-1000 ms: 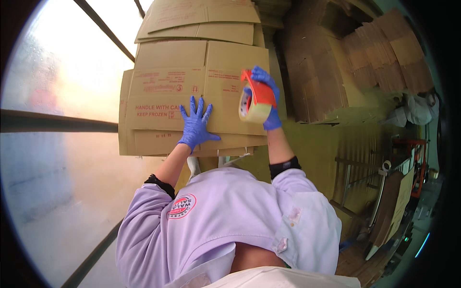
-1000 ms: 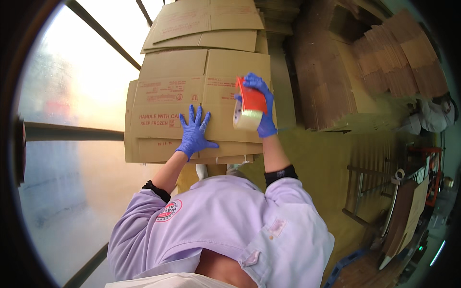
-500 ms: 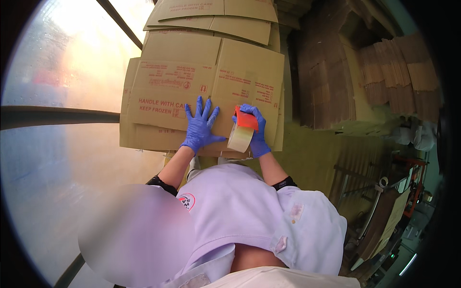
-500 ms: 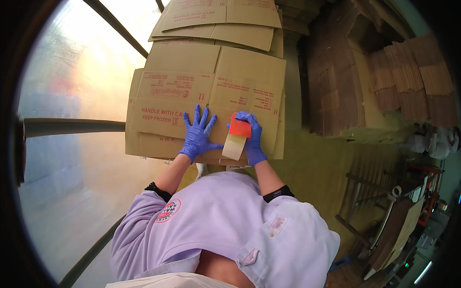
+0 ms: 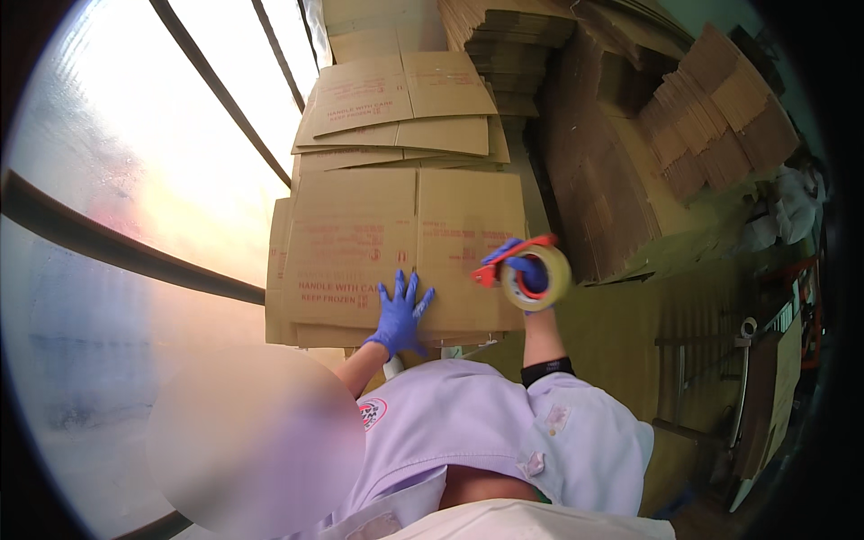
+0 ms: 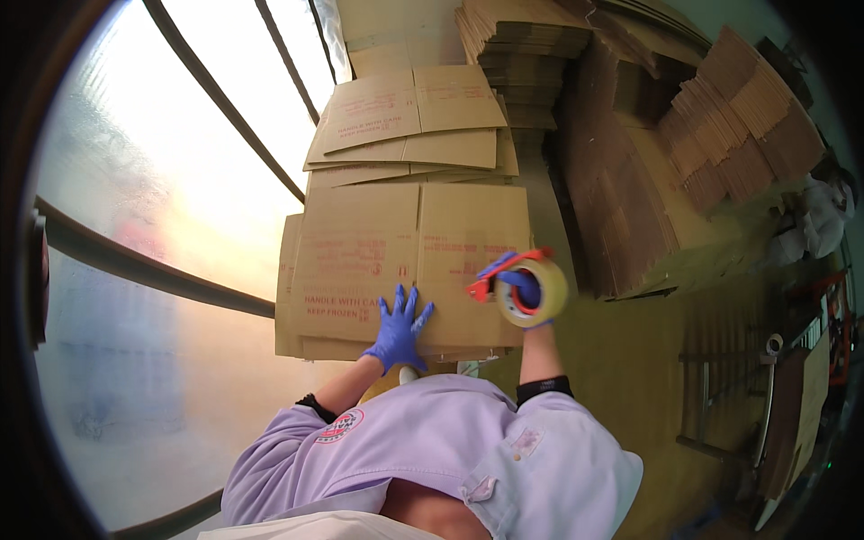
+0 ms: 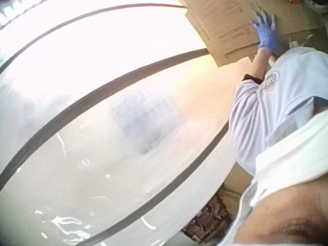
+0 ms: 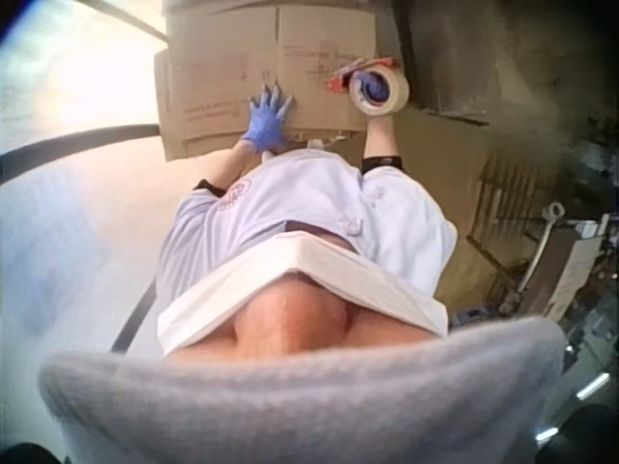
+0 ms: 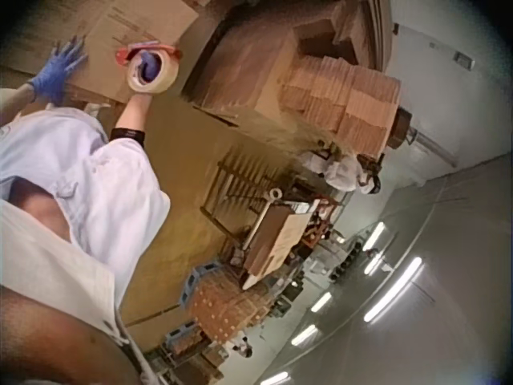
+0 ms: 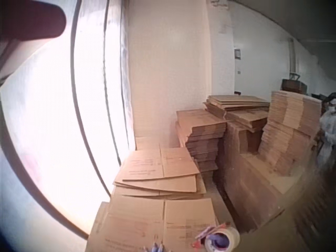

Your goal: The person tapes the seams of flat cardboard boxes using a handheld tape dispenser, then stacks the sealed boxes into bundles. The person also uses plastic strapping to secure the stacks.

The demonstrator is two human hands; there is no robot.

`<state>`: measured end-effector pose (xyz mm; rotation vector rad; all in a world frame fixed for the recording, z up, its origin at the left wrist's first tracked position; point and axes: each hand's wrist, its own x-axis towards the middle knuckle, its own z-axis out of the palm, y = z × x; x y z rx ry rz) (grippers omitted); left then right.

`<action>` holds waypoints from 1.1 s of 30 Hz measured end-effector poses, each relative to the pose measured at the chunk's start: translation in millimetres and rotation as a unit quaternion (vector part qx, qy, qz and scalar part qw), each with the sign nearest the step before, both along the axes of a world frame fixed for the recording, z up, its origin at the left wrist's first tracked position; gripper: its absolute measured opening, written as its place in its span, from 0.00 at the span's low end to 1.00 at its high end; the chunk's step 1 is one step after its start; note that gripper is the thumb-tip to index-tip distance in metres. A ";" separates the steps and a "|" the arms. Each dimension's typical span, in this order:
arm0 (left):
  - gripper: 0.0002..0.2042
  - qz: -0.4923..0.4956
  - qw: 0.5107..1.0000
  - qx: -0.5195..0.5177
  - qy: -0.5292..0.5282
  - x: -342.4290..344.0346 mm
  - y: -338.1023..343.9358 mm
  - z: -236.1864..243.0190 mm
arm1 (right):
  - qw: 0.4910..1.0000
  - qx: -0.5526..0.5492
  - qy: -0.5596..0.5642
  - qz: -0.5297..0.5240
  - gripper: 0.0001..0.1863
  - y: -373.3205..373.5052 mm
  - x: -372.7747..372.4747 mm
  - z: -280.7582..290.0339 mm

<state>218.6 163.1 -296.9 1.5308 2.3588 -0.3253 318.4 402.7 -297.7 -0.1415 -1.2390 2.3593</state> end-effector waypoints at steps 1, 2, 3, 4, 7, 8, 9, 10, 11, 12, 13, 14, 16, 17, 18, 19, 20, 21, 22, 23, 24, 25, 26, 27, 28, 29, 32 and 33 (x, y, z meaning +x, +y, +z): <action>0.48 -0.023 1.000 0.002 -0.007 5.3 -4.9 -1.9 | 0.998 0.015 0.028 -0.048 0.15 4.2 11.2 16.5; 0.44 -0.043 0.999 0.001 -0.016 10.9 -12.4 -6.7 | 0.994 0.026 0.052 -0.094 0.16 15.5 31.4 28.5; 0.40 -0.065 0.998 0.000 -0.026 13.2 -17.5 -12.1 | 0.986 0.038 0.076 -0.140 0.17 32.6 56.5 37.4; 0.36 -0.079 0.996 0.033 -0.002 11.3 -21.6 -20.5 | 0.976 0.051 0.098 -0.187 0.18 51.4 83.0 43.4; 0.24 -0.117 0.987 0.103 0.027 16.7 -25.7 1.4 | 0.941 0.091 0.159 -0.284 0.21 87.3 159.5 44.4; 0.23 -0.126 0.980 0.143 0.047 12.4 -25.8 24.5 | 0.930 0.102 0.180 -0.303 0.21 89.9 176.5 44.1; 0.22 -0.136 0.971 0.184 0.068 3.0 -26.1 44.0 | 0.924 0.102 0.186 -0.319 0.21 86.5 189.0 44.5; 0.21 -0.150 0.954 0.254 0.061 -17.0 -21.2 68.6 | 0.916 0.102 0.192 -0.336 0.21 81.6 200.5 45.3; 0.21 -0.161 0.932 0.321 0.054 -40.1 -15.2 97.1 | 0.917 0.115 0.199 -0.326 0.21 80.2 210.5 41.7; 0.19 -0.139 0.919 0.353 0.106 -61.7 -7.6 127.3 | 0.916 0.109 0.194 -0.334 0.21 74.5 213.8 37.6; 0.23 -0.094 0.923 0.359 0.099 -83.8 1.6 152.6 | 0.914 0.106 0.189 -0.342 0.21 68.5 214.8 35.9; 0.21 -0.088 0.907 0.394 0.120 -99.9 10.6 177.6 | 0.912 0.103 0.186 -0.351 0.21 63.9 215.5 34.6; 0.19 -0.073 0.870 0.466 0.145 -117.2 27.6 206.8 | 0.896 0.112 0.119 -0.412 0.20 54.8 214.7 28.1; 0.20 -0.071 0.863 0.470 0.172 -121.8 33.3 217.4 | 0.896 0.107 0.108 -0.417 0.20 49.1 212.9 28.0; 0.22 -0.073 0.863 0.465 0.182 -135.4 41.3 221.3 | 0.898 0.101 0.093 -0.418 0.20 43.3 210.9 29.0; 0.23 -0.065 0.853 0.473 0.210 -145.7 47.5 225.8 | 0.901 0.094 0.082 -0.415 0.20 38.2 209.4 28.7; 0.23 -0.058 0.842 0.481 0.237 -155.1 54.3 230.6 | 0.905 0.090 0.076 -0.409 0.20 35.3 208.1 29.7; 0.23 -0.047 0.835 0.490 0.248 -162.6 60.4 238.4 | 0.909 0.085 0.070 -0.403 0.19 30.8 202.9 29.7; 0.24 -0.038 0.827 0.500 0.256 -170.0 69.0 244.4 | 0.911 0.084 0.064 -0.398 0.19 26.8 201.6 30.5; 0.23 -0.047 0.806 0.527 0.265 -180.4 77.3 245.1 | 0.914 0.077 0.057 -0.395 0.19 23.5 200.2 31.1; 0.22 -0.031 0.807 0.529 0.260 -187.9 82.2 246.7 | 0.916 0.074 0.051 -0.390 0.19 20.3 197.5 31.0; 0.22 -0.013 0.809 0.526 0.263 -194.2 84.1 248.6 | 0.920 0.070 0.046 -0.384 0.19 18.3 193.3 31.4; 0.22 0.003 0.812 0.522 0.261 -197.5 88.0 248.8 | 0.922 0.066 0.038 -0.380 0.18 16.0 191.5 31.3; 0.22 -0.005 0.808 0.528 0.261 -197.1 86.3 246.6 | 0.924 0.065 0.031 -0.375 0.18 12.0 188.1 31.2; 0.22 0.010 0.817 0.515 0.259 -191.9 80.2 241.7 | 0.926 0.062 0.025 -0.371 0.18 9.2 183.1 30.7; 0.22 0.023 0.825 0.507 0.250 -181.6 75.0 233.3 | 0.926 0.062 0.016 -0.371 0.18 4.6 182.2 31.6; 0.22 -0.025 0.809 0.536 0.239 -170.1 39.7 190.0 | 0.931 0.054 0.002 -0.360 0.17 -0.9 175.1 30.5; 0.22 -0.033 0.819 0.529 0.219 -156.0 26.7 174.4 | 0.930 0.056 -0.005 -0.362 0.17 -4.2 175.3 29.5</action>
